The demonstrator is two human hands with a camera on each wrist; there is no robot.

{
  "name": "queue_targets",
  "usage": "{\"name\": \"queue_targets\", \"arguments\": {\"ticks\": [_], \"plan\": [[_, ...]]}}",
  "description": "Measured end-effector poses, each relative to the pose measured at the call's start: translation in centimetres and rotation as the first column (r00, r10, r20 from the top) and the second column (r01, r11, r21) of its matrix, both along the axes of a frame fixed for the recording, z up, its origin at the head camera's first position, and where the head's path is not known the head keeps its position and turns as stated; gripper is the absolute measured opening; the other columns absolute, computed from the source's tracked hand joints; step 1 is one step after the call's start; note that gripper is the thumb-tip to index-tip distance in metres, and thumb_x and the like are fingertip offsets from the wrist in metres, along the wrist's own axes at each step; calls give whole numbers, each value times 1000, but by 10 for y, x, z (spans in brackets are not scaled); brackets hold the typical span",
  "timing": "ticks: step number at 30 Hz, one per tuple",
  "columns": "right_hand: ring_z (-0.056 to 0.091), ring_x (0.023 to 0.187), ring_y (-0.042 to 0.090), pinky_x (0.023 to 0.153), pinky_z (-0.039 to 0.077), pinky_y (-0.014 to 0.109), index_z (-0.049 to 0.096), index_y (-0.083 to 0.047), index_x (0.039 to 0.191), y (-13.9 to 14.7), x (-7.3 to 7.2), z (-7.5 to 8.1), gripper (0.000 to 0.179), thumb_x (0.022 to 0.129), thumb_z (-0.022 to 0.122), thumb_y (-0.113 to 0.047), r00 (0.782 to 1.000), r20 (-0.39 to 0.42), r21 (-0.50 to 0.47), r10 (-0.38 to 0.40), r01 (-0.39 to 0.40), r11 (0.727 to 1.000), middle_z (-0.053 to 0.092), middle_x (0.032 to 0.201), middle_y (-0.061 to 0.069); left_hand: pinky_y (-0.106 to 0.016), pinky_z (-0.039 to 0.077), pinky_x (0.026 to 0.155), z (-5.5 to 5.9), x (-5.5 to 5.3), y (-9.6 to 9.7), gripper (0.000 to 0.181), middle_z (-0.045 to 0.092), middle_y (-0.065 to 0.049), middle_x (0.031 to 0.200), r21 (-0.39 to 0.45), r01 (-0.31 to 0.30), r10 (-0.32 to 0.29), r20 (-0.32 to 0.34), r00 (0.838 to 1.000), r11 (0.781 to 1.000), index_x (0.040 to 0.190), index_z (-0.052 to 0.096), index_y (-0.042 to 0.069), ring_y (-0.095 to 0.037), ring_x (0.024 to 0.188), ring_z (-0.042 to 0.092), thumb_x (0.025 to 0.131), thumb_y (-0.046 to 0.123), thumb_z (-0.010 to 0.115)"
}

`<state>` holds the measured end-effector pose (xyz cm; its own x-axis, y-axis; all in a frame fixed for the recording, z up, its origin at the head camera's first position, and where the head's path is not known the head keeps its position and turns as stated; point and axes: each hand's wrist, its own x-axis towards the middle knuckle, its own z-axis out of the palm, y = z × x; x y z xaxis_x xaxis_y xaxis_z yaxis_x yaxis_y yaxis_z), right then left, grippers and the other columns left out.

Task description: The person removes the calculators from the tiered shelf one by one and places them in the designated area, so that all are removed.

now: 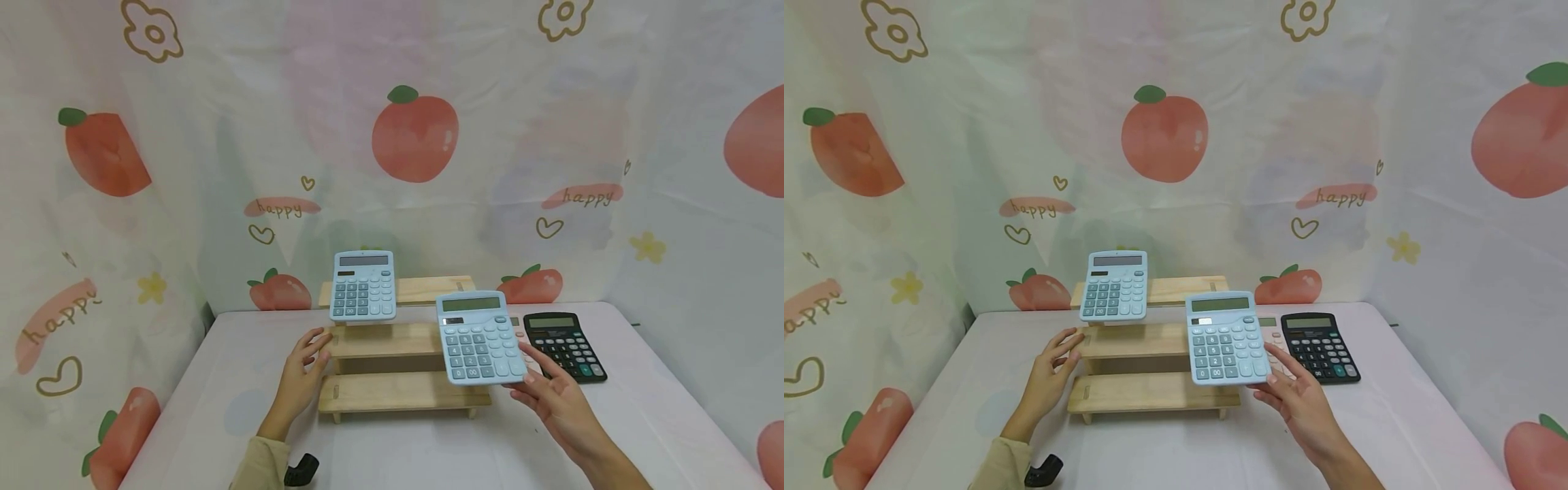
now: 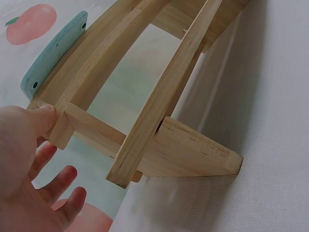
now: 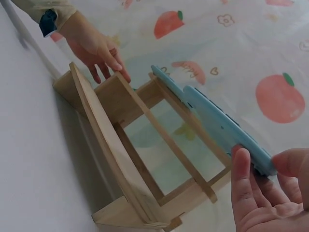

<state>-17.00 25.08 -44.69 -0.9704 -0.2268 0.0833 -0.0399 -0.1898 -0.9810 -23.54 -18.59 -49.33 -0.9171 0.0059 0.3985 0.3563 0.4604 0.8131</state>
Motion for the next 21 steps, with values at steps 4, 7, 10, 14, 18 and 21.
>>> {"name": "queue_targets", "arguments": {"ticks": [4, 7, 10, 14, 18, 21], "plan": [[71, 107, 8, 89, 57, 21, 12, -5, 161, 4, 2, -2, 62, 109, 45, -13, 999, 40, 27, -29, 28, 999, 66, 129, -21, -62, 48, 97, 1, 1, 0, 37, 50, -17, 151, 0, -1, 1, -1, 1000, 1000, 135, 65, 5, -44, 135, 50, 100, 18, 63], [70, 107, 7, 89, 57, 20, 11, -5, 161, 6, 3, -3, 65, 108, 47, -15, 996, 71, 59, -62, 58, 997, 66, 126, -23, -64, 48, 97, 1, 1, 0, 37, 50, -19, 151, 0, 0, 0, -4, 1000, 1000, 135, 65, 5, -44, 136, 49, 100, 17, 63], [70, 106, 5, 89, 57, 20, 12, -8, 162, 9, 3, -4, 65, 108, 47, -17, 991, 97, 81, -91, 83, 993, 65, 125, -25, -63, 48, 97, 2, 1, 0, 37, 50, -18, 151, 4, 1, 0, -6, 1000, 1000, 135, 65, 4, -44, 135, 49, 100, 17, 63], [70, 105, 5, 89, 56, 19, 13, -11, 162, 15, 3, -8, 65, 108, 48, -20, 984, 132, 108, -122, 109, 988, 66, 122, -25, -58, 49, 96, 1, 0, 0, 37, 51, -16, 151, 7, 0, 0, -4, 1000, 1000, 135, 65, 4, -43, 135, 51, 100, 16, 63], [70, 103, 4, 88, 57, 19, 13, -13, 162, 22, 3, -13, 63, 108, 47, -19, 981, 153, 87, -121, 108, 990, 67, 120, -25, -58, 49, 96, -1, 0, 0, 37, 51, -17, 151, 4, -1, 1, -5, 1000, 1000, 135, 65, 5, -42, 134, 51, 100, 16, 63], [70, 104, 4, 88, 57, 19, 13, -14, 161, 26, 5, -16, 62, 109, 46, -17, 981, 159, 62, -111, 102, 993, 68, 120, -24, -61, 49, 97, -2, -1, 0, 37, 51, -17, 151, 11, 2, -2, -8, 1000, 1000, 135, 65, 5, -43, 135, 51, 100, 16, 63]]}}
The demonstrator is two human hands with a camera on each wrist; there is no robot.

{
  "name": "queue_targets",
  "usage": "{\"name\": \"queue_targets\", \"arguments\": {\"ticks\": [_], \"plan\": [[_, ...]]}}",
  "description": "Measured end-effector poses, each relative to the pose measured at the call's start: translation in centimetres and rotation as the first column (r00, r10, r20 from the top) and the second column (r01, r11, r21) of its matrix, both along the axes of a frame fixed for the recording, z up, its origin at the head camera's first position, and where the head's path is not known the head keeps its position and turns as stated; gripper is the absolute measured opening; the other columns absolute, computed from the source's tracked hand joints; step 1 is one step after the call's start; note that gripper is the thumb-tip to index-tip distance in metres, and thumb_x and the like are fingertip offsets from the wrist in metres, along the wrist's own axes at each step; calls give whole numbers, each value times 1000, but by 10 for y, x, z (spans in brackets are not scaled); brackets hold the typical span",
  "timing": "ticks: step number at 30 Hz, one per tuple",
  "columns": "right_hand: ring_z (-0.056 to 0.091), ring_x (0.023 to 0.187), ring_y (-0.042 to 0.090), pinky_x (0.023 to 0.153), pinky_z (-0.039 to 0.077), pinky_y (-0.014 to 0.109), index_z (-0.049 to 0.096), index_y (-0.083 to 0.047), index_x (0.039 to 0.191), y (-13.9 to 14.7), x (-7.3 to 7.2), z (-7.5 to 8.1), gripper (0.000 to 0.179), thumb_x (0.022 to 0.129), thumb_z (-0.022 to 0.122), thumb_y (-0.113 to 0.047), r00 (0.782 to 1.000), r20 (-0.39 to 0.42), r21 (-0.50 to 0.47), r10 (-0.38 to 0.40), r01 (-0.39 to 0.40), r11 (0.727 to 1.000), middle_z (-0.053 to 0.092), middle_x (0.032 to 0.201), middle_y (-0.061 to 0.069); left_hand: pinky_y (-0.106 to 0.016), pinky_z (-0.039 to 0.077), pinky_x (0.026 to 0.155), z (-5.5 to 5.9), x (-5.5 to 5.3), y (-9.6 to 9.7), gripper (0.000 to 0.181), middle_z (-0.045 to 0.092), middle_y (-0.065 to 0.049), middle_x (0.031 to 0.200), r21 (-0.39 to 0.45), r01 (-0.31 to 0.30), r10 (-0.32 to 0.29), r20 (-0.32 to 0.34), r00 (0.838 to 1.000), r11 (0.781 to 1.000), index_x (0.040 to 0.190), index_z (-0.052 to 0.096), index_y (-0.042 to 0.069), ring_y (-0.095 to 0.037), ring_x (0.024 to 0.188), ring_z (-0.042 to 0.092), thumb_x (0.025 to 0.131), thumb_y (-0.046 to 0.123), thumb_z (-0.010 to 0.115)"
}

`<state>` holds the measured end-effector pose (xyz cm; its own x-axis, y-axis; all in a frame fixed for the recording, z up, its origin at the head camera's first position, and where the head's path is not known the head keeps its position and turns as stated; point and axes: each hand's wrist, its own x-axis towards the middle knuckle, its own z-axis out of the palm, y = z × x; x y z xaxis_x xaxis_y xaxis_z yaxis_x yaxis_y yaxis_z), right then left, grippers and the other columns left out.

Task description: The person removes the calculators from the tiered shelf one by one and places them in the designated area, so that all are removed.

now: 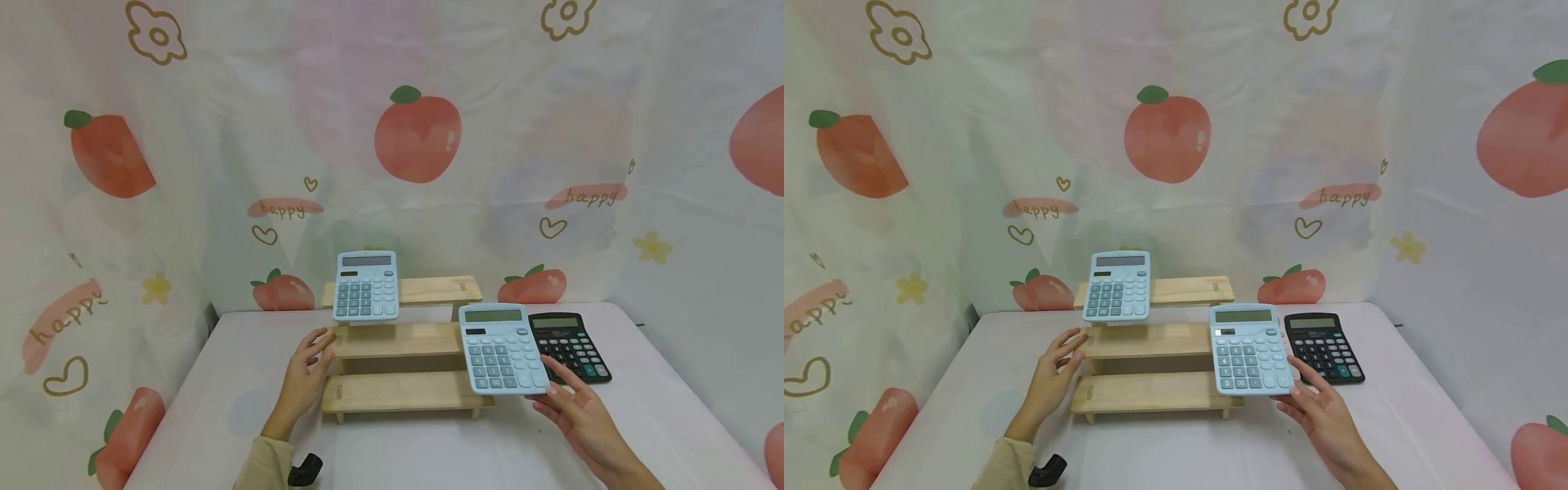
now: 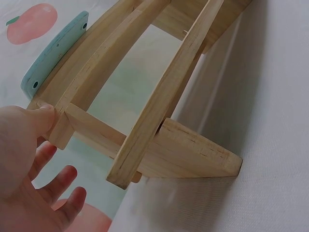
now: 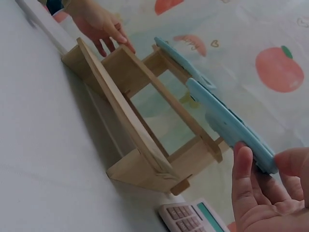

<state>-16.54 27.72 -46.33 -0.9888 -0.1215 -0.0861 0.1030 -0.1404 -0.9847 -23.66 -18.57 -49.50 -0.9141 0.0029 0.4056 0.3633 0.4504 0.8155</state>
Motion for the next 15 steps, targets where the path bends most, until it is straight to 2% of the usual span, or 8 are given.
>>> {"name": "queue_targets", "arguments": {"ticks": [9, 12, 15], "plan": [[68, 103, 2, 88, 56, 18, 4, -10, 163, 12, 2, -8, 68, 109, 45, -21, 999, 48, 61, -7, 4, 998, 65, 117, -28, -59, 48, 97, 2, 0, 2, 37, 51, -15, 151, 5, 1, -1, 13, 1000, 1000, 135, 65, 6, -41, 137, 49, 100, 18, 63], [68, 104, 2, 88, 56, 18, 6, -11, 163, 16, 3, -10, 66, 109, 44, -19, 999, 35, 53, -7, 5, 999, 64, 118, -29, -60, 48, 97, 1, 0, 1, 37, 50, -17, 151, 3, 0, 0, 11, 1000, 1000, 135, 65, 6, -41, 137, 49, 100, 18, 63], [68, 104, 2, 88, 56, 18, 13, -18, 162, 20, 3, -12, 61, 109, 44, -17, 1000, 15, 30, -2, 2, 1000, 63, 120, -30, -61, 48, 98, 1, 0, 0, 37, 50, -16, 151, -3, -4, 4, 13, 1000, 1000, 135, 65, 7, -41, 137, 49, 100, 19, 63]]}}
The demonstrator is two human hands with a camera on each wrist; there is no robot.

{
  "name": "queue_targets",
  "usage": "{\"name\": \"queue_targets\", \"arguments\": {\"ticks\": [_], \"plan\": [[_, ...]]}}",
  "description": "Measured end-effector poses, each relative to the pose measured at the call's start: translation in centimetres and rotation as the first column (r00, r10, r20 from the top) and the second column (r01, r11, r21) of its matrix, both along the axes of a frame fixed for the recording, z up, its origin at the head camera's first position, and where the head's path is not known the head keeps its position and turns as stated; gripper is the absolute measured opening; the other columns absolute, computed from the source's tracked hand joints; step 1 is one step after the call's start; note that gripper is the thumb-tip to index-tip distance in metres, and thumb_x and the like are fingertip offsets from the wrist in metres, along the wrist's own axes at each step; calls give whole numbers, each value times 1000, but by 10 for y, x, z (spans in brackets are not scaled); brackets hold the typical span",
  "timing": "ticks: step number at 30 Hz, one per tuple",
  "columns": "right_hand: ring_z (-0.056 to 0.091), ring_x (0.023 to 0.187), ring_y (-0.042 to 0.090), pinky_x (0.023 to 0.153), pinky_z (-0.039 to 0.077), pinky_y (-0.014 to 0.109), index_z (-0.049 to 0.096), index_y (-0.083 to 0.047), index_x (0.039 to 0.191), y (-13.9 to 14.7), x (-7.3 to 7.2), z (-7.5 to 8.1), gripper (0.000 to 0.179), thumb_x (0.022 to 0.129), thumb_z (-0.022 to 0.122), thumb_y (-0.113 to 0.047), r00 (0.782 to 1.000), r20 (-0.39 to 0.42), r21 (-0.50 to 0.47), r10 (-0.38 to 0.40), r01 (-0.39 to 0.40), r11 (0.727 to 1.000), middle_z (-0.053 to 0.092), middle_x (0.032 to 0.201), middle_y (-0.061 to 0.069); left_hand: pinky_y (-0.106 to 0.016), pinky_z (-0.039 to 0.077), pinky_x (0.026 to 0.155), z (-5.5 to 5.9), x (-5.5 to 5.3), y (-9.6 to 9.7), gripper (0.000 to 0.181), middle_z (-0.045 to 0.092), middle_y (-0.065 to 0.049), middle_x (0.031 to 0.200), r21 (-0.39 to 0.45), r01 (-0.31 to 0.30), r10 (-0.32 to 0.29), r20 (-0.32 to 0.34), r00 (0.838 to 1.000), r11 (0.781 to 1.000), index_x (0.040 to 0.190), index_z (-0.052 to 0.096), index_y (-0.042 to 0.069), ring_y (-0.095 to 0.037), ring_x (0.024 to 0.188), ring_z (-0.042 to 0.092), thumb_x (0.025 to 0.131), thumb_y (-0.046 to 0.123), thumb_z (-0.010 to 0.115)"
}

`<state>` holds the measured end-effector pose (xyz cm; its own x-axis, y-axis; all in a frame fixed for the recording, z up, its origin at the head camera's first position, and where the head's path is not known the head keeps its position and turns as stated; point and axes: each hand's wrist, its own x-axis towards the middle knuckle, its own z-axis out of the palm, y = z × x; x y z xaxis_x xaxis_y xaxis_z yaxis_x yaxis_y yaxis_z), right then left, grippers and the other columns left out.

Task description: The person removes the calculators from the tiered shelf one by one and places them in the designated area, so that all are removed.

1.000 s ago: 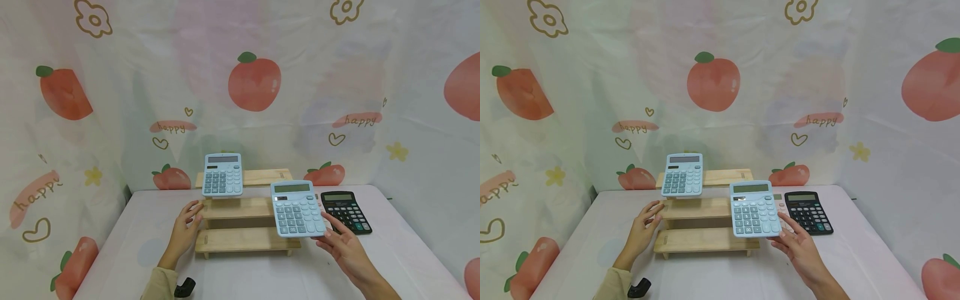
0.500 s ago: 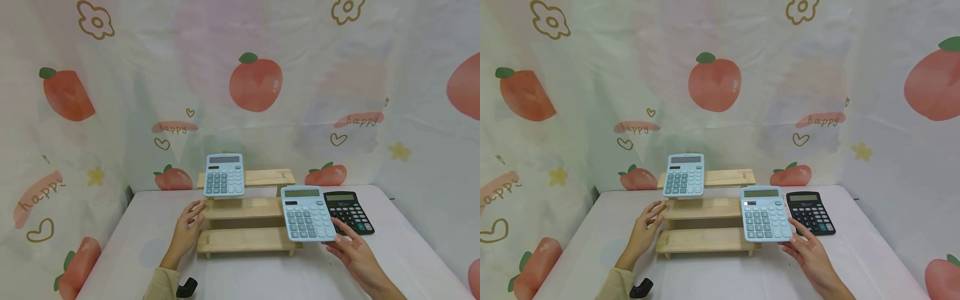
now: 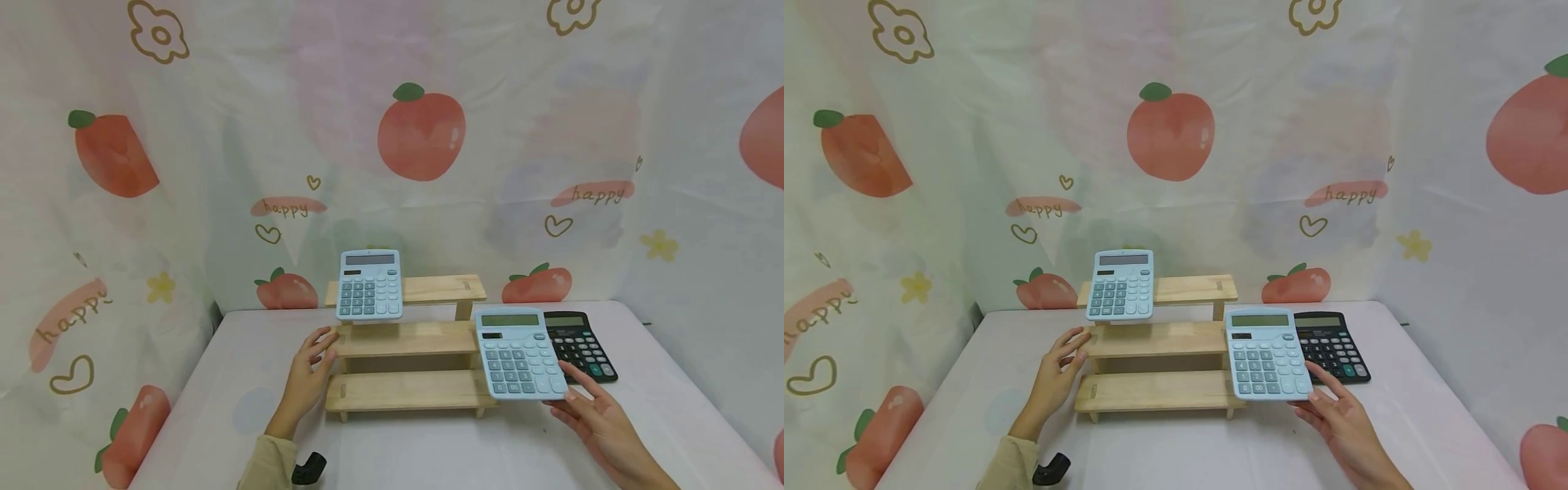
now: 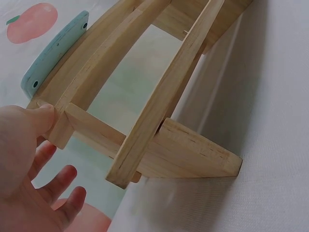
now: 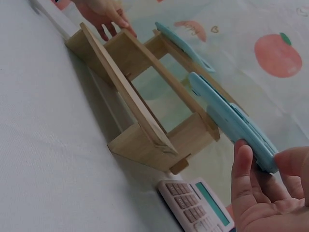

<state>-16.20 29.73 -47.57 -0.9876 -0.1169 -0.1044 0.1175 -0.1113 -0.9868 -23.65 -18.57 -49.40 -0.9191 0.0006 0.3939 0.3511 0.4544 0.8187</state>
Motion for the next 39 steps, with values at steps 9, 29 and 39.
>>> {"name": "queue_targets", "arguments": {"ticks": [9, 29, 39], "plan": [[68, 101, 0, 87, 56, 16, 13, -22, 162, 14, 5, -3, 62, 109, 45, -15, 1000, -6, -15, -28, 28, 1000, 62, 118, -32, -60, 48, 98, 0, 1, 1, 37, 50, -14, 152, 4, -1, 1, 4, 1000, 1000, 135, 65, 7, -41, 138, 49, 100, 18, 63], [66, 103, -1, 95, 56, 24, -4, -14, 164, 49, 7, -30, 75, 109, 46, -25, 959, 275, 142, -72, 33, 989, 55, 117, -31, -61, 47, 97, 2, 3, 2, 37, 49, -21, 151, 18, 7, -7, -3, 1000, 1000, 135, 64, 3, -43, 137, 48, 101, 17, 63], [68, 103, 6, 95, 57, 33, 2, -9, 163, 56, 15, -43, 79, 105, 54, -17, 919, 382, 116, -95, 55, 992, 62, 126, -10, -59, 48, 98, 2, 2, 2, 38, 50, -18, 152, 6, 1, -1, -2, 1000, 1000, 136, 64, 4, -42, 138, 49, 101, 18, 63]]}}
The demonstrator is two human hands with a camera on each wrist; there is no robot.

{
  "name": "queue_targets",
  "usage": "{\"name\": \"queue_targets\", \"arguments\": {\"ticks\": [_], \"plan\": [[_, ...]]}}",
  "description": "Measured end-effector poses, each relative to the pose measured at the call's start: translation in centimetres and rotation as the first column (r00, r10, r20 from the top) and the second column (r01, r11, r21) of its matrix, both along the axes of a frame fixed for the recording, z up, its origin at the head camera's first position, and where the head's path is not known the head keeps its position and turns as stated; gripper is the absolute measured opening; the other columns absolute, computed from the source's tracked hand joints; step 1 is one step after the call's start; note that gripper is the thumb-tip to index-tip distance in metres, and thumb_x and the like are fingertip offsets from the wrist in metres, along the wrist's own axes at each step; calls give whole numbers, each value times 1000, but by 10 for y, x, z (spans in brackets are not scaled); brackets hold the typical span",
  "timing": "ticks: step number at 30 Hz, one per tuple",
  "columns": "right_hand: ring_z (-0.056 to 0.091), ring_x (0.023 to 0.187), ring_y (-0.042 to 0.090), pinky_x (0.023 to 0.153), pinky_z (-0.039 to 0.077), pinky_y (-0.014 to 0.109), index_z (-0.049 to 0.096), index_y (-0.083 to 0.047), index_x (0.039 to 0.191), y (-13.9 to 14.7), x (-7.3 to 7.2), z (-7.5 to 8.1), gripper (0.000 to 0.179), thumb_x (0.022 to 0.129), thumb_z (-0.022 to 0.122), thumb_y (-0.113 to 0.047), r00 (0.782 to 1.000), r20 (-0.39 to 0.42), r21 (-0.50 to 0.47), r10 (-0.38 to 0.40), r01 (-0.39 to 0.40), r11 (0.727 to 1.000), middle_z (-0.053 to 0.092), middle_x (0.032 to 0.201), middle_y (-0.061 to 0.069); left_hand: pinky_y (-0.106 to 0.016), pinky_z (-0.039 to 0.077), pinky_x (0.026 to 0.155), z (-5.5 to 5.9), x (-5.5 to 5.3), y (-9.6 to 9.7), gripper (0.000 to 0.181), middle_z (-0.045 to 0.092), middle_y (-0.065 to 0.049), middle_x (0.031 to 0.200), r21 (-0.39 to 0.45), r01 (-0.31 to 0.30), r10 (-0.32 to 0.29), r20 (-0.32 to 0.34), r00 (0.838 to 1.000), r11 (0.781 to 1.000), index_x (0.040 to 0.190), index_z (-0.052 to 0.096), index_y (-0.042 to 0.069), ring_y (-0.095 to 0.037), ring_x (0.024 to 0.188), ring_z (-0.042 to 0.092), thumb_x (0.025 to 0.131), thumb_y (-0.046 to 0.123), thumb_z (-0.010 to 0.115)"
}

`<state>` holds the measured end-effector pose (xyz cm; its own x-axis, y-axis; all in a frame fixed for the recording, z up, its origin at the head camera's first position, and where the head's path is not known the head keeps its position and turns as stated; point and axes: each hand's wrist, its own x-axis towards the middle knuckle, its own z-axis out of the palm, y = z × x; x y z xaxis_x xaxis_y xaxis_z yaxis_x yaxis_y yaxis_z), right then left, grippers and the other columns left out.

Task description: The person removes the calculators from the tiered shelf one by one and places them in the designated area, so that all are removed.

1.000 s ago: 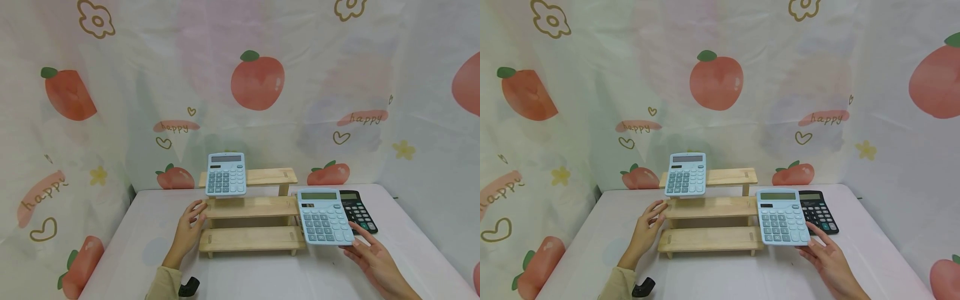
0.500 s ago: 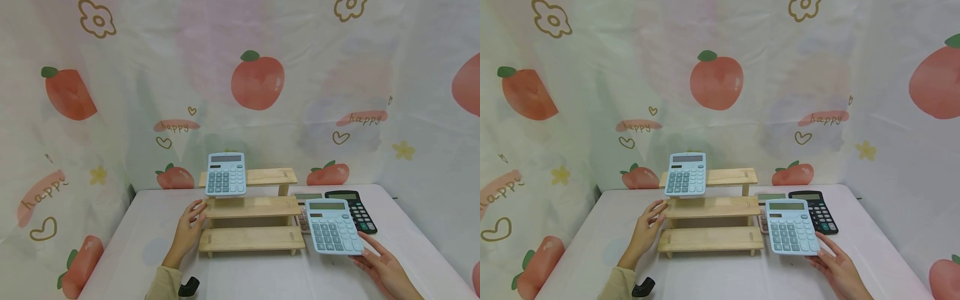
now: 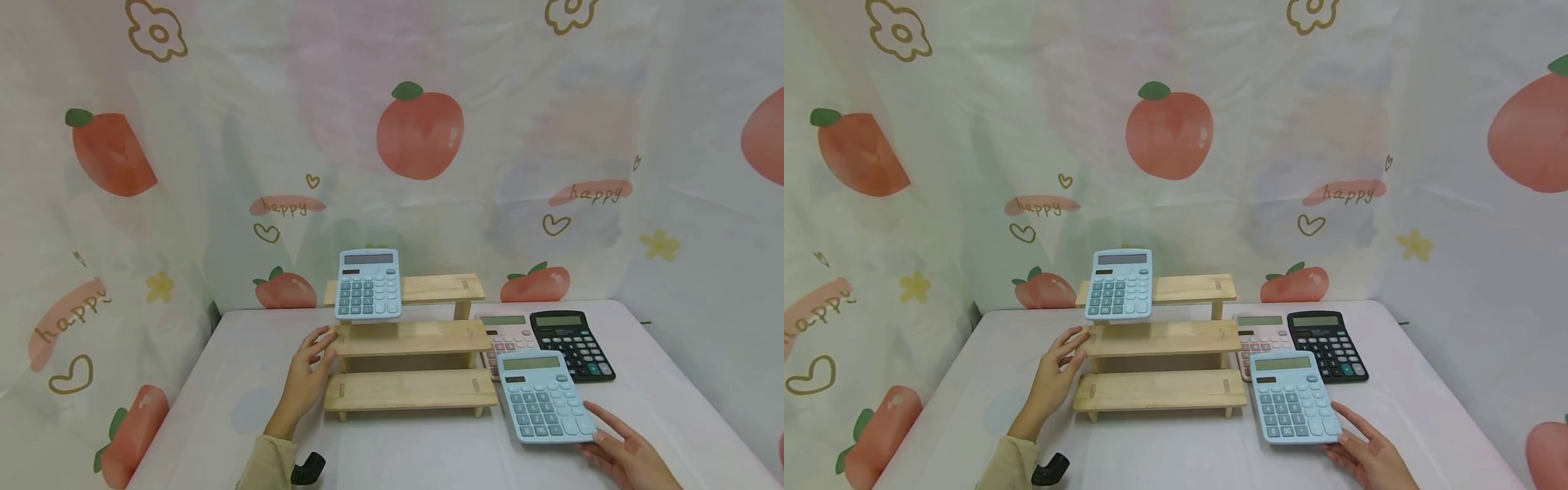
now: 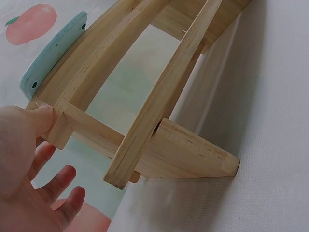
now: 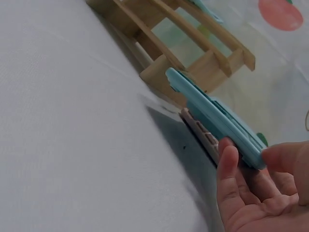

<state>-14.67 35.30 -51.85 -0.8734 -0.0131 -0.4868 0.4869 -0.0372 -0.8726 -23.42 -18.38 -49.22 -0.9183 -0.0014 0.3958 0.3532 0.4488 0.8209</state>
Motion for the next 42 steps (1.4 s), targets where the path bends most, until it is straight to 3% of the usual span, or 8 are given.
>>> {"name": "queue_targets", "arguments": {"ticks": [9, 19, 24, 27, 29, 34, 37, 42], "plan": [[71, 100, 14, 92, 58, 32, 0, -9, 163, -1, 10, -7, 86, 102, 60, -18, 1000, 28, -33, -2, 3, 999, 69, 108, -17, -61, 49, 97, -1, -1, 0, 37, 50, -16, 152, 0, 5, -5, -13, 1000, 1000, 135, 64, 4, -42, 136, 50, 100, 16, 63], [72, 101, 14, 93, 58, 32, -2, -18, 164, -4, 14, -13, 91, 99, 63, -17, 1000, 24, -87, 18, -16, 996, 71, 108, -15, -61, 49, 97, -1, -1, 0, 37, 50, -16, 152, -2, 9, -9, -16, 1000, 1000, 135, 65, 5, -42, 138, 49, 100, 16, 63], [73, 101, 15, 93, 58, 32, 33, -51, 146, -1, 15, -16, 68, 97, 67, -19, 1000, 20, -130, 22, -19, 991, 73, 108, -12, -60, 48, 97, -1, -1, 0, 37, 50, -16, 152, -3, 8, -8, -17, 1000, 1000, 135, 65, 5, -41, 138, 49, 100, 15, 62], [73, 101, 15, 93, 58, 31, 53, -51, 116, 0, 15, -16, 40, 98, 66, -18, 999, 13, -153, 36, -33, 988, 73, 108, -11, -60, 48, 97, -1, -1, 0, 37, 50, -16, 152, -1, 8, -8, -17, 1000, 1000, 135, 65, 5, -41, 138, 49, 100, 15, 63], [73, 100, 15, 93, 58, 31, 56, -52, 108, 1, 15, -16, 37, 99, 64, -16, 999, 12, -160, 41, -39, 986, 73, 107, -10, -59, 48, 97, -2, -1, -1, 37, 50, -17, 152, 0, 6, -6, -16, 1000, 1000, 136, 64, 5, -41, 138, 49, 100, 16, 62], [74, 100, 15, 93, 58, 31, 49, -57, 125, 2, 14, -15, 51, 100, 62, -16, 999, 16, -180, 52, -48, 982, 74, 107, -9, -58, 48, 97, -1, -1, 0, 37, 50, -16, 152, 0, 5, -5, -9, 1000, 1000, 136, 64, 6, -40, 139, 48, 101, 19, 62], [74, 101, 16, 94, 58, 31, 26, -50, 152, 2, 13, -14, 72, 100, 63, -17, 998, 28, -185, 65, -59, 981, 75, 107, -6, -59, 48, 97, -2, -1, -1, 37, 50, -17, 152, 1, 7, -7, -6, 1000, 1000, 136, 64, 6, -40, 139, 48, 101, 19, 62], [74, 101, 18, 93, 58, 31, -15, -10, 160, 1, 13, -12, 100, 99, 64, -18, 995, 35, -160, 88, -82, 984, 76, 107, -1, -60, 48, 97, -3, -1, -1, 37, 49, -16, 152, 5, 7, -7, -10, 1000, 1000, 136, 64, 7, -39, 140, 48, 101, 18, 62]]}}
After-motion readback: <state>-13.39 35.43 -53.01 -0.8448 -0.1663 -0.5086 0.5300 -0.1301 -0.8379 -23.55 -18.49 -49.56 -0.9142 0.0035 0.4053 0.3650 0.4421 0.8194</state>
